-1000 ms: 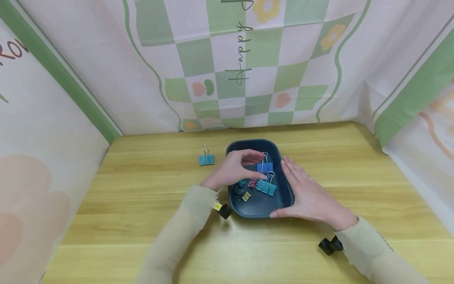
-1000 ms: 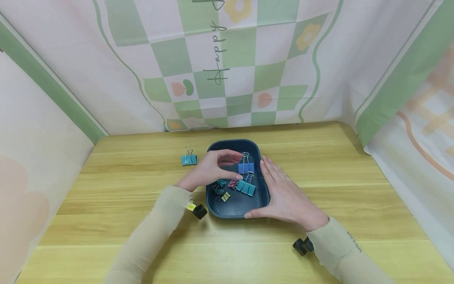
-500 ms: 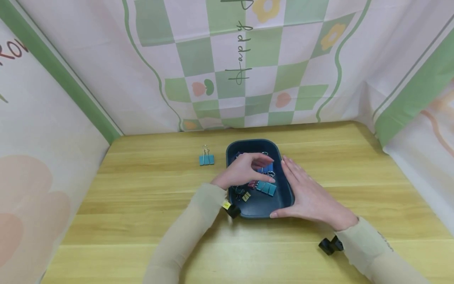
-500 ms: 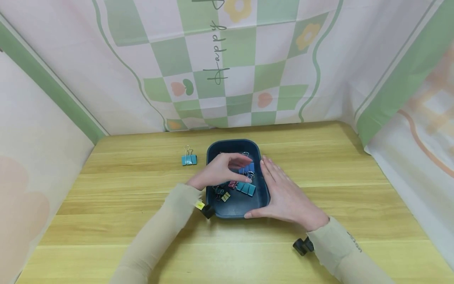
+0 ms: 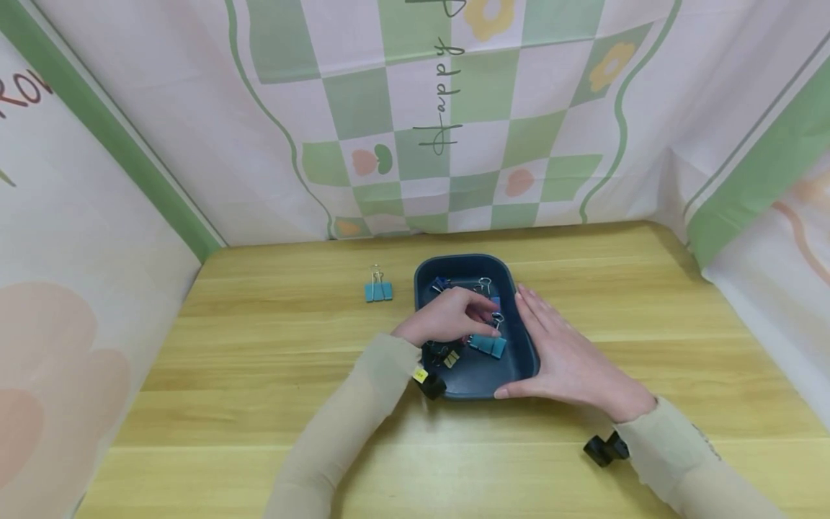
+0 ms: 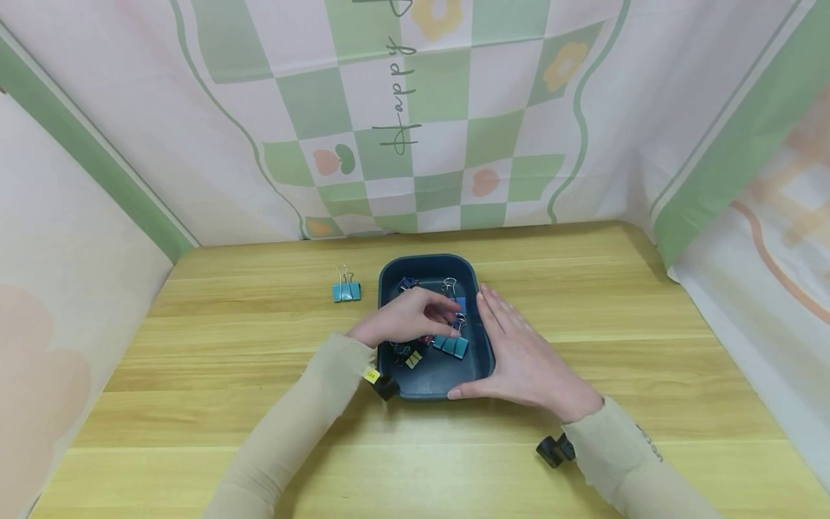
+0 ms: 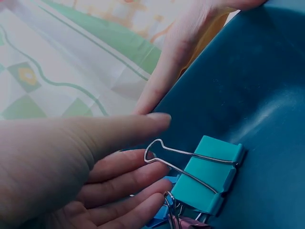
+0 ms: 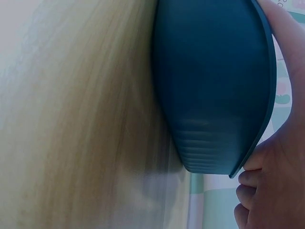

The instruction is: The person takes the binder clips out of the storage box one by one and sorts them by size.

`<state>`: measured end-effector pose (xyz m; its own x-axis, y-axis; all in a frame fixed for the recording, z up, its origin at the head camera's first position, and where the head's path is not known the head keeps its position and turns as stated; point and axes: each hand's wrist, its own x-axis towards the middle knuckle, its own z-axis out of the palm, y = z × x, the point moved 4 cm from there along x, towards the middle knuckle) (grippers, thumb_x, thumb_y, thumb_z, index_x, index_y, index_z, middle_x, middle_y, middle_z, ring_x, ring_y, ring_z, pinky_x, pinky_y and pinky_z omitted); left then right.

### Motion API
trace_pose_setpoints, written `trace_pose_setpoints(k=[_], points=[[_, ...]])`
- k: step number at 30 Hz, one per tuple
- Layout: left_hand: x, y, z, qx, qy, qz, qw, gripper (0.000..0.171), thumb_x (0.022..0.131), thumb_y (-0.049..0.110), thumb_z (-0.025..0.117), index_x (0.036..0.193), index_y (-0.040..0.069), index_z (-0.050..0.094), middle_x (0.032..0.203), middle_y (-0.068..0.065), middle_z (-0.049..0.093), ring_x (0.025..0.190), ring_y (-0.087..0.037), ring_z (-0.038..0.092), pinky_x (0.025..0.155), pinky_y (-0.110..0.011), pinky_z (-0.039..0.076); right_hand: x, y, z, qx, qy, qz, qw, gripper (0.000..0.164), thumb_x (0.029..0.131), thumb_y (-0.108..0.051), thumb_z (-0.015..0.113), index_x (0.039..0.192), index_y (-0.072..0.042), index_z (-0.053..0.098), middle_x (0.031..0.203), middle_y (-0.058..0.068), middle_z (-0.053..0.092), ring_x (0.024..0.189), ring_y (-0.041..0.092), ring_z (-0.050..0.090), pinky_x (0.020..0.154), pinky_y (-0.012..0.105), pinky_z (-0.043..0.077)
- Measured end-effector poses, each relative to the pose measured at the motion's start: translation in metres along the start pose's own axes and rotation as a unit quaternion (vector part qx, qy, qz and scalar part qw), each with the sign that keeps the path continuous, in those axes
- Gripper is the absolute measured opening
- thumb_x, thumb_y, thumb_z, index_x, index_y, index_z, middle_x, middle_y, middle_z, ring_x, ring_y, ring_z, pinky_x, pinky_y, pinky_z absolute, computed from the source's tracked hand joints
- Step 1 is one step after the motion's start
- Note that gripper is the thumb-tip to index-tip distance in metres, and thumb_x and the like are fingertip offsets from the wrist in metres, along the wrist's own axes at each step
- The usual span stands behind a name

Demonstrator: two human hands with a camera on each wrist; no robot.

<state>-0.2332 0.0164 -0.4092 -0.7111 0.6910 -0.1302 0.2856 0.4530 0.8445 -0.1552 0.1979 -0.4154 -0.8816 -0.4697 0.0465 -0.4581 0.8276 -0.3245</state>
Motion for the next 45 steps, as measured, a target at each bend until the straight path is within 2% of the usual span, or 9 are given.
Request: trace_pose_setpoints(k=[4,11,18,27,30,34,37,41,45], points=[[0.000,0.000,0.000,0.009,0.004,-0.005,0.9999,0.035,0.095,0.019,0.076,0.126,0.004,0.071,0.099,0.003,0.073,0.068,-0.022,0.069,0.060,-0.027,0.057,0.000,0.001,0.000,0.002,0.000,0.000,1.000,0.143,0.067,-0.088,0.068,0.163,-0.004,0.003,0.170,0.008,-0.006,0.154,0.032,0.004,0.115,0.063,0.025],[0.001,-0.002,0.002,0.026,0.009,-0.013,0.9995,0.009,0.092,0.020,0.079,0.097,0.013,0.078,0.081,0.010,0.071,0.064,-0.021,0.068,0.058,-0.026,0.057,0.000,0.001,0.001,0.002,-0.002,0.002,1.000,0.142,0.067,-0.088,0.067,0.163,-0.005,0.003,0.170,0.011,-0.003,0.154,0.032,0.004,0.115,0.064,0.024],[0.000,-0.001,0.003,0.059,0.004,-0.003,0.9982,0.009,0.092,0.025,0.079,0.091,0.017,0.080,0.079,0.013,0.070,0.063,-0.018,0.068,0.060,-0.023,0.055,0.000,0.001,0.001,0.000,-0.002,0.002,1.000,0.142,0.067,-0.088,0.067,0.163,-0.005,0.002,0.169,0.007,-0.008,0.154,0.034,0.004,0.114,0.064,0.025],[-0.004,0.006,-0.001,0.041,0.022,0.049,0.9977,0.008,0.092,0.024,0.079,0.089,0.017,0.078,0.083,0.012,0.069,0.061,-0.023,0.068,0.059,-0.024,0.056,0.000,0.000,0.001,0.000,-0.007,0.006,1.000,0.142,0.067,-0.087,0.069,0.162,-0.004,0.003,0.169,0.007,-0.008,0.154,0.033,0.004,0.115,0.064,0.024],[-0.006,0.008,-0.004,0.051,0.039,0.058,0.9963,0.008,0.092,0.025,0.079,0.089,0.017,0.078,0.094,0.007,0.067,0.062,-0.022,0.068,0.066,-0.022,0.055,0.001,0.000,0.000,0.001,-0.010,0.007,1.000,0.143,0.067,-0.087,0.068,0.162,-0.004,0.002,0.169,0.007,-0.009,0.154,0.033,0.004,0.115,0.064,0.024],[-0.007,0.007,-0.008,0.078,0.072,0.052,0.9930,0.010,0.091,0.030,0.080,0.088,0.020,0.079,0.119,0.001,0.067,0.085,-0.014,0.070,0.097,-0.023,0.047,0.001,0.000,0.001,0.001,-0.009,0.005,1.000,0.142,0.067,-0.089,0.066,0.162,-0.004,0.002,0.169,0.008,-0.008,0.154,0.034,0.004,0.114,0.064,0.025],[-0.008,0.006,-0.009,0.059,0.074,0.036,0.9949,0.011,0.092,0.030,0.079,0.090,0.019,0.078,0.107,-0.009,0.073,0.082,-0.020,0.070,0.092,-0.027,0.051,0.001,0.001,0.001,0.002,-0.007,0.003,1.000,0.143,0.067,-0.089,0.066,0.162,-0.003,0.003,0.169,0.008,-0.008,0.154,0.034,0.004,0.114,0.064,0.025],[-0.009,0.004,-0.008,0.014,0.057,0.018,0.9981,0.009,0.094,0.025,0.077,0.093,0.016,0.076,0.077,-0.008,0.069,0.061,-0.033,0.064,0.063,-0.027,0.054,0.000,0.001,0.002,0.003,-0.001,0.001,1.000,0.143,0.067,-0.088,0.067,0.162,-0.003,0.003,0.169,0.007,-0.008,0.154,0.034,0.005,0.114,0.064,0.026],[-0.009,0.003,-0.008,0.014,0.050,0.006,0.9986,0.008,0.095,0.024,0.076,0.093,0.017,0.074,0.080,0.000,0.068,0.063,-0.029,0.064,0.061,-0.025,0.053,0.000,0.001,0.001,0.003,0.007,0.002,1.000,0.143,0.066,-0.088,0.068,0.163,-0.003,0.005,0.170,0.007,-0.006,0.154,0.034,0.006,0.114,0.063,0.027]])
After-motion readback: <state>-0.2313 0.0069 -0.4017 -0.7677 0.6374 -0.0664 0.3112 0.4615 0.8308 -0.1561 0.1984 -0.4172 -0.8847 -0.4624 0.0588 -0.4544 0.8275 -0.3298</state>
